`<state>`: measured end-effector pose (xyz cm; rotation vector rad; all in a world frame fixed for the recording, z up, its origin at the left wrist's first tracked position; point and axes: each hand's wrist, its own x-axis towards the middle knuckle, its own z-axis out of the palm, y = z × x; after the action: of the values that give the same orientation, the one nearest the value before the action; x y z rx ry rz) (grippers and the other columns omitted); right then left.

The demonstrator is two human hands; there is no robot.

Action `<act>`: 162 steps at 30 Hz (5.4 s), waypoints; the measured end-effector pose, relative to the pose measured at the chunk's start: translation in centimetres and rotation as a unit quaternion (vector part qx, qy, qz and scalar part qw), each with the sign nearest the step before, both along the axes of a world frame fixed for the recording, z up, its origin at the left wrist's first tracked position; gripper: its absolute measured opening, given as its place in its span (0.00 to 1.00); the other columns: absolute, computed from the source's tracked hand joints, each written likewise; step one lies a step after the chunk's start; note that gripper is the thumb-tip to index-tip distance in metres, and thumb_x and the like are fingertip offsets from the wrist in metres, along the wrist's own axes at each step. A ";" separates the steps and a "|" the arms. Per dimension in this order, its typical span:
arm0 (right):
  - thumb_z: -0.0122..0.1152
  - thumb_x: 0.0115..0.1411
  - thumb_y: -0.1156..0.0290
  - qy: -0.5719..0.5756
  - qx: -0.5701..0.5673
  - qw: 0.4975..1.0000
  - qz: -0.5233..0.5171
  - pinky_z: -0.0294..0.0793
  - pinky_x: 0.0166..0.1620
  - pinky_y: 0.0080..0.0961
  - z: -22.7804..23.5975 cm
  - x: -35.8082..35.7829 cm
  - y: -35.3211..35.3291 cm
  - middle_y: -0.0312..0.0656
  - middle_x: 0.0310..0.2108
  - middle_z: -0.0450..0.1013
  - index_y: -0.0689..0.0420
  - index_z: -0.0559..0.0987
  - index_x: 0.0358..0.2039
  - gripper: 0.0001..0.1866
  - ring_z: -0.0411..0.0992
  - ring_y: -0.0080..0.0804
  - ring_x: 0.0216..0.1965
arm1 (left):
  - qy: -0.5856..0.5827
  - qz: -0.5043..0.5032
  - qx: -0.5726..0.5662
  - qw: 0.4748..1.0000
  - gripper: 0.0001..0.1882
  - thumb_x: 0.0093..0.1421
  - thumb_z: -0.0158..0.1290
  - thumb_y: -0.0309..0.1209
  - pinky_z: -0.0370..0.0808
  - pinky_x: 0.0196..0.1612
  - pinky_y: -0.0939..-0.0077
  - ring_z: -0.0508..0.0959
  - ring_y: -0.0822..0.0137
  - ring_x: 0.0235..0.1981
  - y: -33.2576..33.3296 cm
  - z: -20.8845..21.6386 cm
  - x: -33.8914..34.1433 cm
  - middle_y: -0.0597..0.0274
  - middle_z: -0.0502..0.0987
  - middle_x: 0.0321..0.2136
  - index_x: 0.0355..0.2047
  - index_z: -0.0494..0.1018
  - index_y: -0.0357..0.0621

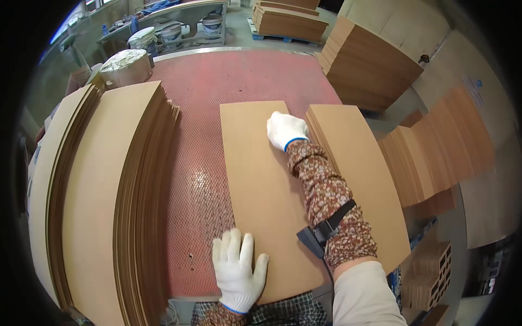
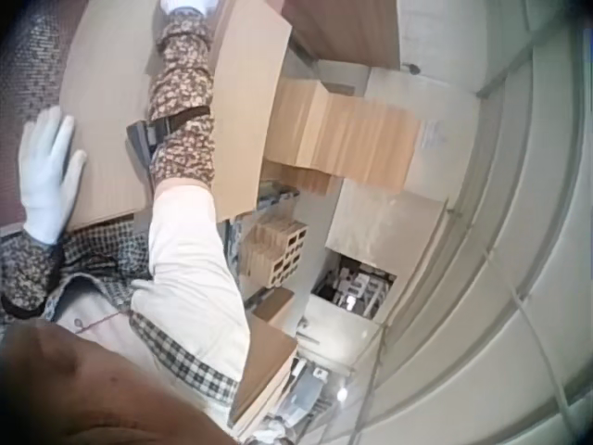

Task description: The person picks up a wooden board from a stack, rubs a small block along its edges, and places it onto a new stack, repeating this for several boards.

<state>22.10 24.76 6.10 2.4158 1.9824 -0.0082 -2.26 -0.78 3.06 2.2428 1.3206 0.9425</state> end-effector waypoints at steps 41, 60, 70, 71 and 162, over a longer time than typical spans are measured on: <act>0.51 0.76 0.55 0.004 0.062 0.998 -0.009 0.77 0.24 0.48 -2.4 -4.7 -35.1 0.46 0.17 0.77 0.55 0.73 0.36 0.16 0.80 0.51 0.19 | -0.010 0.041 0.101 0.994 0.23 0.55 0.65 0.33 0.71 0.59 0.48 0.75 0.43 0.52 -2.7 -1.6 0.1 0.43 0.76 0.49 0.48 0.76 0.32; 0.56 0.75 0.59 0.042 0.110 0.993 -0.012 0.72 0.19 0.45 -2.4 -9.2 -45.5 0.46 0.14 0.74 0.53 0.71 0.30 0.17 0.76 0.49 0.15 | -0.005 0.044 0.095 0.994 0.23 0.56 0.65 0.33 0.72 0.59 0.50 0.75 0.45 0.52 -3.2 -1.8 0.1 0.46 0.76 0.49 0.48 0.77 0.33; 0.55 0.75 0.58 0.029 0.045 0.998 0.012 0.75 0.20 0.43 -0.8 -8.6 -41.4 0.43 0.13 0.74 0.53 0.71 0.31 0.16 0.78 0.46 0.16 | -0.005 0.034 0.065 0.997 0.25 0.55 0.66 0.31 0.70 0.61 0.47 0.75 0.41 0.55 -2.0 -1.0 0.1 0.41 0.75 0.51 0.50 0.76 0.29; 0.55 0.75 0.58 0.027 0.044 0.999 0.009 0.75 0.20 0.43 -0.7 -8.4 -39.8 0.43 0.13 0.74 0.53 0.71 0.31 0.16 0.78 0.46 0.16 | -0.007 0.031 0.063 0.998 0.25 0.55 0.66 0.31 0.70 0.61 0.47 0.75 0.41 0.55 -1.7 -1.0 0.3 0.41 0.75 0.51 0.50 0.76 0.29; 0.51 0.75 0.57 -0.002 0.018 1.000 0.013 0.77 0.22 0.46 -1.0 -11.0 -36.5 0.46 0.18 0.79 0.53 0.73 0.34 0.15 0.81 0.47 0.20 | -0.031 0.035 0.098 0.994 0.19 0.57 0.60 0.26 0.71 0.55 0.51 0.73 0.44 0.48 -2.0 -1.4 -0.7 0.45 0.74 0.47 0.48 0.75 0.31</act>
<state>11.15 -11.76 5.05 2.4089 2.0290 0.0322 -2.92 -2.81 1.69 2.3023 1.3372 1.2057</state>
